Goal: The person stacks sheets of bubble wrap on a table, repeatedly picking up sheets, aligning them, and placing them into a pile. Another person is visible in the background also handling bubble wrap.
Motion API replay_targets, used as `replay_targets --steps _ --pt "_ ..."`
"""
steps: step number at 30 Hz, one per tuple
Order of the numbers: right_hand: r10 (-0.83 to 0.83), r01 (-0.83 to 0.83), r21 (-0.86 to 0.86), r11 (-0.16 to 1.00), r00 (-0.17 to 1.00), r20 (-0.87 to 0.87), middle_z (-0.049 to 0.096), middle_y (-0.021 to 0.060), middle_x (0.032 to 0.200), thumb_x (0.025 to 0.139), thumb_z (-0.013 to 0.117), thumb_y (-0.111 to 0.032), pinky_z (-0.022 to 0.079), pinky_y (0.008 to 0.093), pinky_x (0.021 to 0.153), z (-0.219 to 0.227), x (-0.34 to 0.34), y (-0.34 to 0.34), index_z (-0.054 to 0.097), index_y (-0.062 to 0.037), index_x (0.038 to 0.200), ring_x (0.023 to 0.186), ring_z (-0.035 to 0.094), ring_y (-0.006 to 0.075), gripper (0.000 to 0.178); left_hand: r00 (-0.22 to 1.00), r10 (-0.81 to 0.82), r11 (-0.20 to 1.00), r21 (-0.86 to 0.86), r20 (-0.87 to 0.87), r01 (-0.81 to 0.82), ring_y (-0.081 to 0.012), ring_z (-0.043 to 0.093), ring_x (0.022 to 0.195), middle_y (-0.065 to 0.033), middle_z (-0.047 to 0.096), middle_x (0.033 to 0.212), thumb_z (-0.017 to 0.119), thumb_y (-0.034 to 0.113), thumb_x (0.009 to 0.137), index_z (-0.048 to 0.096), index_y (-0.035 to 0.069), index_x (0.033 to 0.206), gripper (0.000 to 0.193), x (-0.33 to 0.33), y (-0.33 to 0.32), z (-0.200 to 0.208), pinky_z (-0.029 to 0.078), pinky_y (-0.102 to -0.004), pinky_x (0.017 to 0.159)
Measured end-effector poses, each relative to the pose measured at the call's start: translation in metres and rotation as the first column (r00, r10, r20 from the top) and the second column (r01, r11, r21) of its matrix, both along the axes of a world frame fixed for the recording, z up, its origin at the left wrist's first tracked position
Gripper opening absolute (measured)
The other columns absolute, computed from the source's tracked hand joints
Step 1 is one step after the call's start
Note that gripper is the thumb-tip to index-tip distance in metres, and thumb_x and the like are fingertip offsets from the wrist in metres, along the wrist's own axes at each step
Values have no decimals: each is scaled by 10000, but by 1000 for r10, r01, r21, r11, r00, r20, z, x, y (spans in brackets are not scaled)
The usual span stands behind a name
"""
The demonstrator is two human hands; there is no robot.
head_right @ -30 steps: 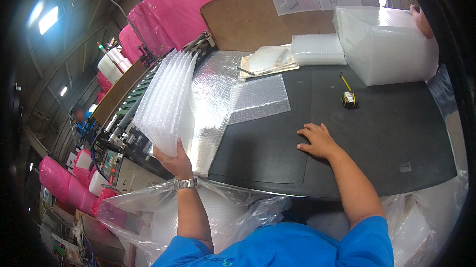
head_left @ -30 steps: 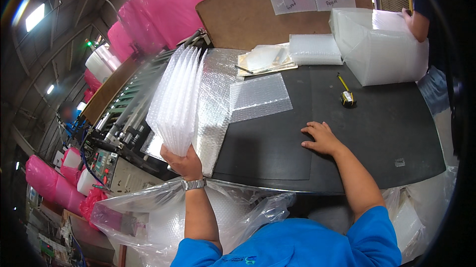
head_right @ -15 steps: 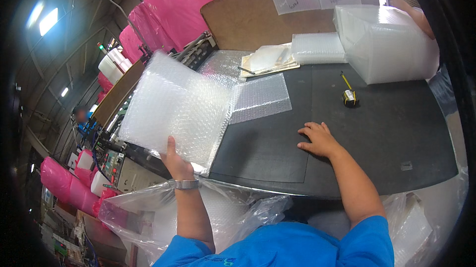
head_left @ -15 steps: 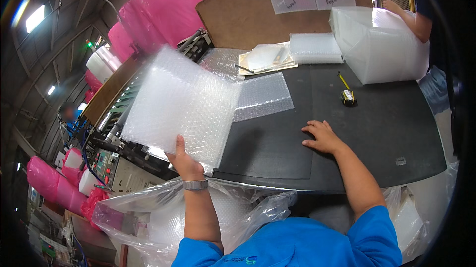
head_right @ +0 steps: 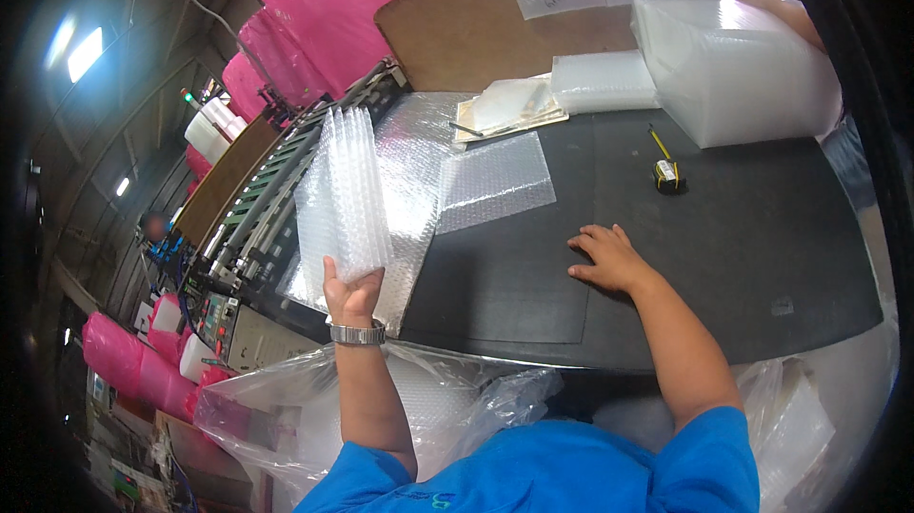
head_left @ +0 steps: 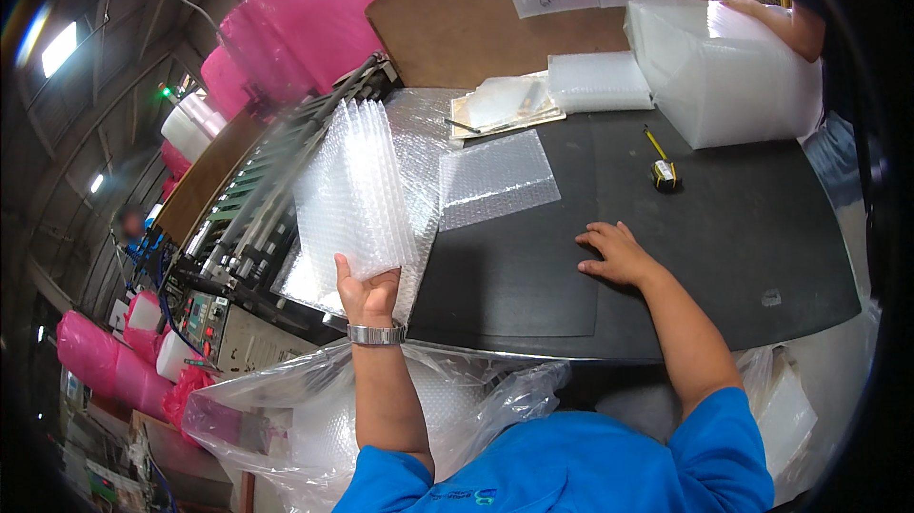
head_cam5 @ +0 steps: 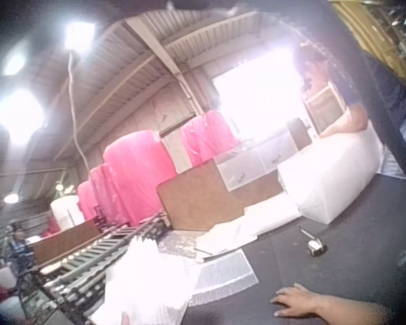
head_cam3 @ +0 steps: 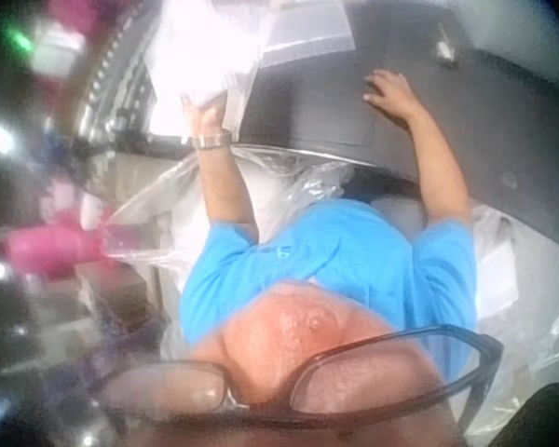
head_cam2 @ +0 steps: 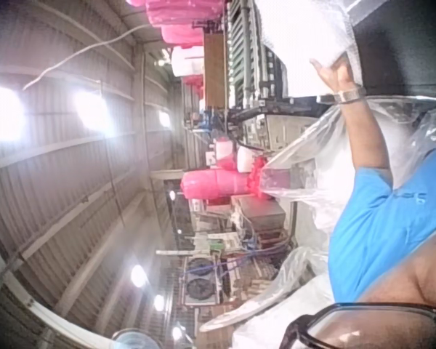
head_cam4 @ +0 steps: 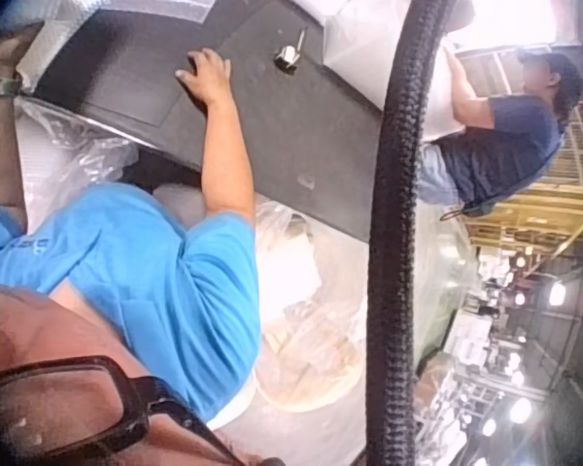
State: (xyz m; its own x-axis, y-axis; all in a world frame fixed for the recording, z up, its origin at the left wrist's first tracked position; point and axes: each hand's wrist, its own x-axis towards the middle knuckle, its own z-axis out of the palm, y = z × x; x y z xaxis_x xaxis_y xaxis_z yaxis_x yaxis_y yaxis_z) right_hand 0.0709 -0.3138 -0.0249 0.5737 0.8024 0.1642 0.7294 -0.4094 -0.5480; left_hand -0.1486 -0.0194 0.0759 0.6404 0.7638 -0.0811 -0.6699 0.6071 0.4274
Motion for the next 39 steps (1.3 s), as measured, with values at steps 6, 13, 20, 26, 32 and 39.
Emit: replay_targets --steps 6,13,20,26,32,39 --pt "8 -8 -11 1000 1000 4 404 142 1272 749 619 -353 135 478 1052 -2 1 1 513 -117 1154 1235 331 261 480 1000 -17 1000 4 -1 17 -323 402 1161 -132 400 1296 390 443 888 320 81 1305 557 -1 -5 2 333 -503 952" --pt "28 -27 3 1000 988 -150 395 152 1283 747 628 -397 140 472 1050 15 -4 6 473 -112 1206 1249 317 259 562 999 29 955 296 24 -35 -292 422 1144 -138 412 1274 434 383 890 312 28 1287 546 -5 -24 -2 354 -469 952" --pt "730 170 826 538 396 -557 253 154 1378 618 707 -533 222 442 1023 32 -65 27 118 -114 1386 1273 249 281 1055 984 45 785 615 -171 71 -285 445 1113 -139 448 1220 538 344 844 349 12 1253 560 8 -100 -29 390 -427 920" --pt "790 580 660 478 45 -612 491 117 1186 640 745 -407 356 422 953 33 -93 6 391 -46 1236 1132 442 252 782 998 -36 780 626 49 -3 -271 318 1218 -112 330 1333 401 487 874 238 37 1326 658 7 -122 -77 251 -425 1020" --pt "782 692 576 434 29 -623 518 123 1152 668 725 -358 393 427 925 21 -108 -36 436 -45 1199 1081 489 256 682 867 495 56 998 -58 35 -287 429 1138 -169 403 1274 356 401 905 293 0 1301 567 -8 -95 -92 363 -400 955" --pt "633 765 603 226 355 -688 584 134 1046 733 646 -278 425 423 895 1 -96 -148 495 -22 1149 970 562 266 511 681 731 -195 969 41 150 -294 390 1184 -179 329 1318 461 472 841 236 11 1327 707 -34 -28 -86 349 -427 982"
